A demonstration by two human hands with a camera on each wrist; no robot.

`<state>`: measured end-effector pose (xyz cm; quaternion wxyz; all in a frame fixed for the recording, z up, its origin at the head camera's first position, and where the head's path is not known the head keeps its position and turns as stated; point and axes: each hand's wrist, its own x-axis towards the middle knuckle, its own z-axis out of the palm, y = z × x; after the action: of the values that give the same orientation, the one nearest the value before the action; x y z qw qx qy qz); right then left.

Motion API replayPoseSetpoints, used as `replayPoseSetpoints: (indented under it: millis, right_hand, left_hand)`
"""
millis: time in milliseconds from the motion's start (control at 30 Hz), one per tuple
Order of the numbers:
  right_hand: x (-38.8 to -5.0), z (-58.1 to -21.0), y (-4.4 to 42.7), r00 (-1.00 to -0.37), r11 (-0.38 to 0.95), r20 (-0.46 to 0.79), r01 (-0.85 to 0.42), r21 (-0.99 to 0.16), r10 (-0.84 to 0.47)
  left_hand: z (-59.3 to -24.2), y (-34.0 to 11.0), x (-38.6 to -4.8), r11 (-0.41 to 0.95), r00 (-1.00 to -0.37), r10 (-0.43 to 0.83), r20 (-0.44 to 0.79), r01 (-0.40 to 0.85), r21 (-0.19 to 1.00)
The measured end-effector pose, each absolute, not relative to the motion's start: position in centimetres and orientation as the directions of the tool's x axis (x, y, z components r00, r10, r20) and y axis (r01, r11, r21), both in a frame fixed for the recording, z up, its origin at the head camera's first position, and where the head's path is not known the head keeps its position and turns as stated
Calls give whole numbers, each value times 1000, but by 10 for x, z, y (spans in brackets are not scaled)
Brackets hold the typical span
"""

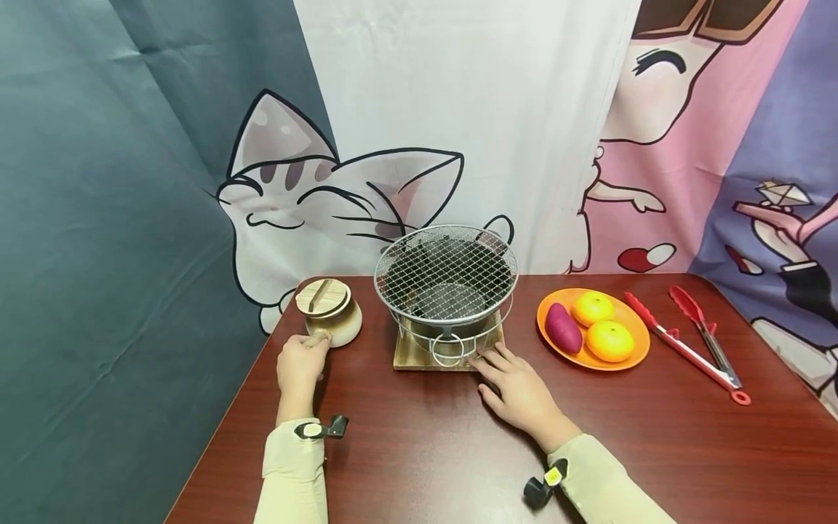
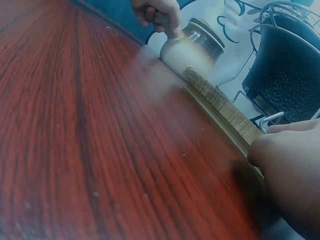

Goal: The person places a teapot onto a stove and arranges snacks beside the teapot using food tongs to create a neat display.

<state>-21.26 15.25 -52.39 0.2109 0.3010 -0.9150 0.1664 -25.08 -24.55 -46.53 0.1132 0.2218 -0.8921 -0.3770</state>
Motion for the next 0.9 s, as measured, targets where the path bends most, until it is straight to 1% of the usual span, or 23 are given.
replayPoseSetpoints:
  millis: [367,533,700,900]
  right_hand:
    - [-212,-524,154,-729,768,491,-617,-172,-476]
    - [-212,-526,153,-717,757,513,-628,-182,-472]
    - [-213,-528,153,-705,753,521,-637,-167,-481]
    - [-214,-526,153,-719,763,506,-624,-167,-477]
  left_hand:
    - [-467,-243,-255,622,-858,-496,134,-244,744]
    - [-464,-243,-255,610,-856,-499,135,-237,756]
    - [-458,-239,-254,593,-846,-507,165,-203,779]
    - [-441,-236,-259,598,-846,-490,211,-149,788]
